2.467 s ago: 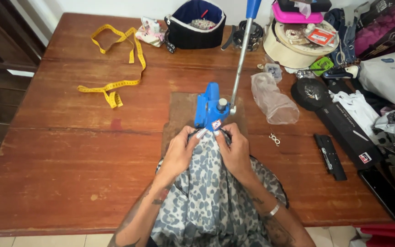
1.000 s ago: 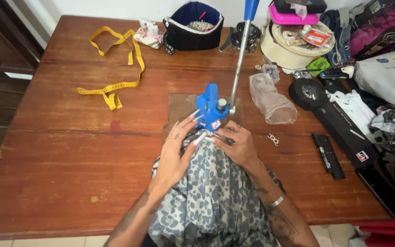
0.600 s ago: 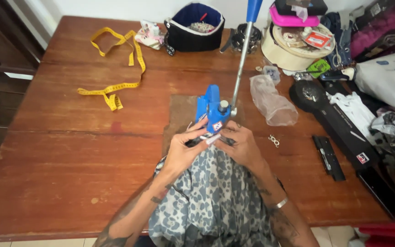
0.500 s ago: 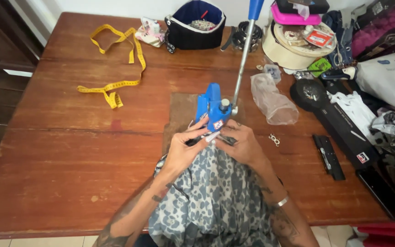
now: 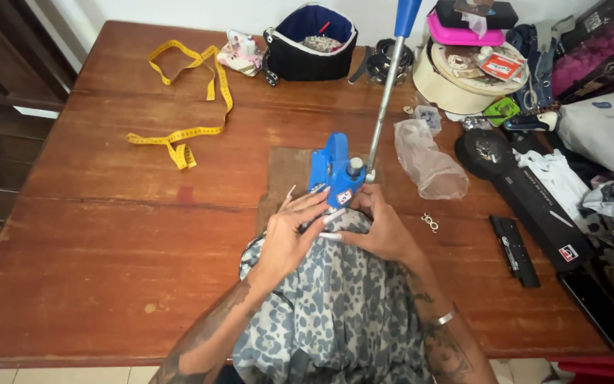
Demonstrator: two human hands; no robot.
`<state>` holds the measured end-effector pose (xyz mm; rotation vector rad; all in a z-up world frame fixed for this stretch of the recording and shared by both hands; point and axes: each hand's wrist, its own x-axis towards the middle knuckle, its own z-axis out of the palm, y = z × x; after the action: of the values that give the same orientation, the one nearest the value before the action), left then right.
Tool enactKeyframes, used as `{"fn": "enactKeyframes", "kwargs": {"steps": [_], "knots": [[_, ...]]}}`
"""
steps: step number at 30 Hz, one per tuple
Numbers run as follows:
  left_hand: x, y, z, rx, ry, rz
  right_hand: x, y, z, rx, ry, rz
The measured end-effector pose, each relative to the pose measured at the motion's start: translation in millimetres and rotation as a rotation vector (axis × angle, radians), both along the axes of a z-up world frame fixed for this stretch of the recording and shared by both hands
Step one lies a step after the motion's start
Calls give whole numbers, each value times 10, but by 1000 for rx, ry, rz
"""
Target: Using a manual hand press to attach metal grommets to a piece of leopard-print fabric.
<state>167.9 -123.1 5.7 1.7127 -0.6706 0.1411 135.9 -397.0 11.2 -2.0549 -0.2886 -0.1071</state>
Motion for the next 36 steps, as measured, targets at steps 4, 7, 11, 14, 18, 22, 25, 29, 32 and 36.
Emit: {"fn": "enactKeyframes", "kwargs": {"steps": [4, 7, 11, 14, 18, 22, 25, 29, 32, 36], "knots": [[-37, -11, -63, 59, -70, 41, 23, -123, -202, -6, -20, -7], [-90, -34, 9, 31, -62, 36, -48, -101, -193, -37, -18, -32], [-109, -102, 30, 5, -55, 108, -42, -44, -164, -46, -27, -46], [-124, -137, -27, -7, -70, 146, -55, -71, -240, -44, -48, -34], [-96, -145, -78, -42, -56, 124, -74, -115, -265, -97, -75, -47], [-101, -146, -35, -62, -53, 125, -60, -107, -245, -100, -77, -45], [-87, -140, -22, -52, -17, 127, -103, -104, 15, -134, -72, -32], [-117, -124, 38, -54, -20, 133, -223, -152, 902, -102, -103, -10], [-123, -122, 50, -38, -16, 142, -21, -554, 1195, -42, -227, -105], [-103, -117, 127, 21, -63, 181, 222, -375, 1908, -166, -610, -242]]}}
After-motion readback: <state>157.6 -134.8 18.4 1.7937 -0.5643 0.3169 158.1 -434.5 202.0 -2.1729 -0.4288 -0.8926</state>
